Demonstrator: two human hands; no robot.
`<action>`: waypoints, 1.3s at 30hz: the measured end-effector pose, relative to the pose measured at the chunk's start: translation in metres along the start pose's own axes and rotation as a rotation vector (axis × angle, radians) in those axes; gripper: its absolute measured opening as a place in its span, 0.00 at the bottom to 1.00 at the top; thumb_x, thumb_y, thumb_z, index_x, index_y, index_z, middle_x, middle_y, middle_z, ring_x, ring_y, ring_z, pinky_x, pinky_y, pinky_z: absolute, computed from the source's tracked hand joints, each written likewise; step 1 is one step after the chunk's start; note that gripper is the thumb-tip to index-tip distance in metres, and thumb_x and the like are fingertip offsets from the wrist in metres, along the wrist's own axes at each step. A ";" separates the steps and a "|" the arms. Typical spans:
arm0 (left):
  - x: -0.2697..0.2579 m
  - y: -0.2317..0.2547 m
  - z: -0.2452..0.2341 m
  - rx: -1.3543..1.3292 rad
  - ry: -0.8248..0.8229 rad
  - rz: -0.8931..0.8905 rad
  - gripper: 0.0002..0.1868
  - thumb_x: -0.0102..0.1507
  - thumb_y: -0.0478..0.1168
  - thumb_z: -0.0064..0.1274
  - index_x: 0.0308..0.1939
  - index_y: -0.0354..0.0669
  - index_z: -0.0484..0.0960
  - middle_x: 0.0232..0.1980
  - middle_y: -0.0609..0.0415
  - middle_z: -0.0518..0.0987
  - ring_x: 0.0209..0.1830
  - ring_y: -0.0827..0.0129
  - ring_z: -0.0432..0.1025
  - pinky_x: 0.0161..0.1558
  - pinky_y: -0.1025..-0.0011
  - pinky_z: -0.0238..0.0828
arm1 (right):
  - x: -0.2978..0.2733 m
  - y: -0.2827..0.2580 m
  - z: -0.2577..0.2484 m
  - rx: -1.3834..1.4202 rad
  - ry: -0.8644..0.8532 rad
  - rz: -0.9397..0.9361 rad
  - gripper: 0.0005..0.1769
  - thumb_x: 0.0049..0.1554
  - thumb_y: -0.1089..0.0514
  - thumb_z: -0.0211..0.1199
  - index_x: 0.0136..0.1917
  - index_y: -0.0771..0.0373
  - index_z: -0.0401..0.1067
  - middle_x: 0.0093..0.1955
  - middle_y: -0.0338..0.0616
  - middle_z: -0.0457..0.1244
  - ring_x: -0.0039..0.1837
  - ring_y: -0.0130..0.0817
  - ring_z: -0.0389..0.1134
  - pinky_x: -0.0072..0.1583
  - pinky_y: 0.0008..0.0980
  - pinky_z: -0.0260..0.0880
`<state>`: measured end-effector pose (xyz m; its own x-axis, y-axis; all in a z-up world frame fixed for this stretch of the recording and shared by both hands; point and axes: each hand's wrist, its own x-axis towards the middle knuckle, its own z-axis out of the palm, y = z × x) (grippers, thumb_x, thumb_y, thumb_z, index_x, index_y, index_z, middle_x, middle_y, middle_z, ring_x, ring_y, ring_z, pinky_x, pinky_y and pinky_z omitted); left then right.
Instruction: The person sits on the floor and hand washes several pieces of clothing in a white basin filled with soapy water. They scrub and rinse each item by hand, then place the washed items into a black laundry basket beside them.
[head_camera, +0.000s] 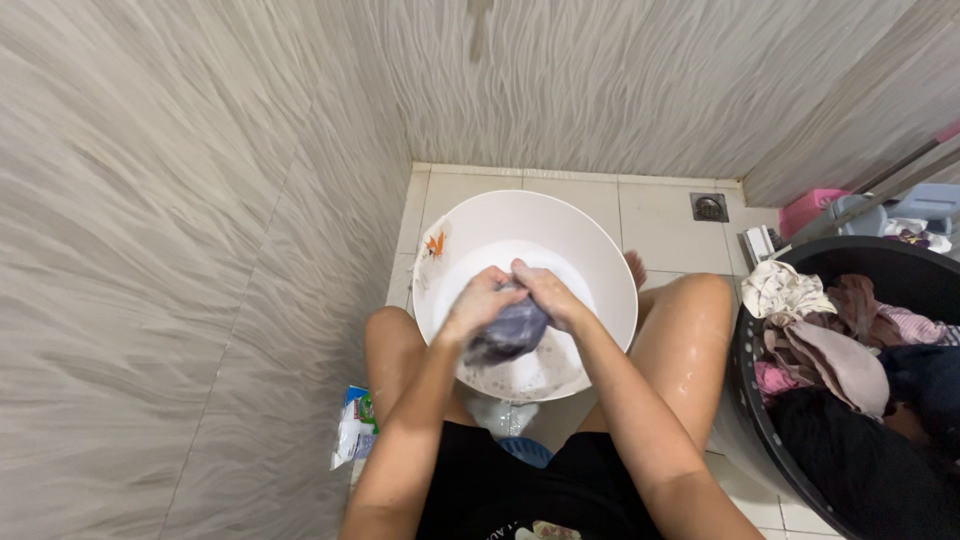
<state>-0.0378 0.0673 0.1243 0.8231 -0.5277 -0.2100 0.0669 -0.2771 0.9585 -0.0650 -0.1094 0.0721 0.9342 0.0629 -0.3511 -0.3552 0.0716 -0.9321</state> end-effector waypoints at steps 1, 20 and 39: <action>-0.002 -0.003 -0.008 0.072 0.001 0.020 0.18 0.56 0.44 0.64 0.45 0.38 0.82 0.38 0.53 0.83 0.37 0.72 0.77 0.39 0.74 0.75 | -0.005 -0.002 -0.007 0.009 -0.017 -0.015 0.29 0.63 0.38 0.56 0.47 0.69 0.79 0.43 0.43 0.70 0.44 0.28 0.68 0.47 0.27 0.70; 0.076 -0.110 0.084 -1.306 0.158 -0.356 0.18 0.68 0.49 0.49 0.45 0.35 0.80 0.34 0.52 0.81 0.32 0.66 0.73 0.34 0.66 0.70 | 0.037 0.017 0.037 -0.183 0.791 -0.655 0.04 0.55 0.61 0.65 0.40 0.64 0.74 0.36 0.45 0.66 0.37 0.34 0.68 0.40 0.33 0.69; 0.008 0.006 0.021 0.071 -0.225 -0.016 0.20 0.64 0.56 0.54 0.39 0.41 0.86 0.32 0.55 0.83 0.27 0.76 0.75 0.30 0.73 0.71 | 0.020 -0.023 -0.069 0.097 -0.152 -0.055 0.26 0.42 0.62 0.73 0.55 0.51 0.74 0.52 0.41 0.71 0.50 0.31 0.73 0.52 0.30 0.73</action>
<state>-0.0425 0.0445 0.1242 0.6754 -0.6861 -0.2704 0.0328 -0.3383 0.9405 -0.0358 -0.1783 0.0801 0.9390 0.2056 -0.2757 -0.3124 0.1747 -0.9338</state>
